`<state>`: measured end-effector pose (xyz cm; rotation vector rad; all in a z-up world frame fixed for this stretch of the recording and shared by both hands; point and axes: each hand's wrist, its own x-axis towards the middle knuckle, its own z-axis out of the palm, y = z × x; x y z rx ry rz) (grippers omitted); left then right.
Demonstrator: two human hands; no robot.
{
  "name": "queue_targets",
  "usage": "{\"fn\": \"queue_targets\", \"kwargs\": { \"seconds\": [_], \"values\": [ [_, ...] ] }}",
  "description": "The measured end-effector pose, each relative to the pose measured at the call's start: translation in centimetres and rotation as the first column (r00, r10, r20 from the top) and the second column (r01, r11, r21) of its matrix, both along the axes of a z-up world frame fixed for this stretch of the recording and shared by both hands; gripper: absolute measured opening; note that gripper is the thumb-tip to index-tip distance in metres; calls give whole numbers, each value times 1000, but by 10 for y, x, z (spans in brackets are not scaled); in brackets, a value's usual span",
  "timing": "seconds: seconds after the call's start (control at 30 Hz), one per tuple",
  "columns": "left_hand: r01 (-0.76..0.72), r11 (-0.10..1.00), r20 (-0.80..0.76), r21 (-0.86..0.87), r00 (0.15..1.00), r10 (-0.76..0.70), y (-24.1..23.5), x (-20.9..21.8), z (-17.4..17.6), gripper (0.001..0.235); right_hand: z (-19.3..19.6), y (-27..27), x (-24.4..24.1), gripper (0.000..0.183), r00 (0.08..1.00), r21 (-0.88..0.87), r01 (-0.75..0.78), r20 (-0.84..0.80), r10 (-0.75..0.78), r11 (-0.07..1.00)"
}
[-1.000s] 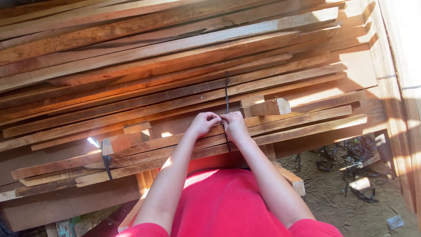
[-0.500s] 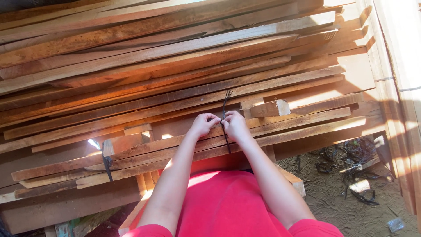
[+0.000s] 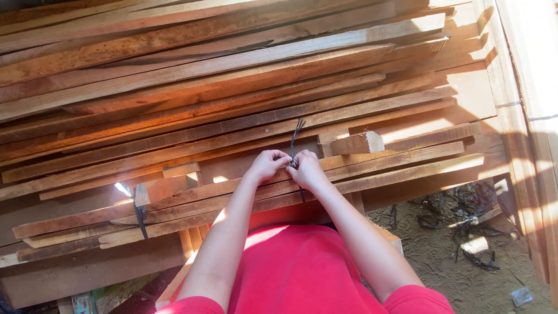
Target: The person ties a black strap around a stack of wooden planks, loops and tightens it by hand, then moves to another stack to repeat the process. The person lifts and repositions planks to align them before securing the strap.
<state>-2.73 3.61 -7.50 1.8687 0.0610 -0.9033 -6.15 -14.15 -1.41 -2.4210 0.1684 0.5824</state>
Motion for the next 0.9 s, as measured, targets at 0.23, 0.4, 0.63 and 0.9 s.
{"fn": "queue_targets", "kwargs": {
  "seconds": [0.23,0.4,0.63,0.9],
  "values": [
    [12,1000,-15,-19,1000,-13,6,3,14,20,35,-12,12,13,998,-66,-59,8,60,996],
    [61,998,-41,-14,997,-62,8,9,16,19,70,-14,23,18,960,-185,-264,45,277,947],
    [169,986,-5,-2,986,-169,23,28,20,20,58,-27,10,16,755,-542,-375,293,587,752],
    [260,957,47,126,962,-267,26,46,-15,15,35,-30,-17,16,726,-551,-480,187,662,682]
  ]
}}
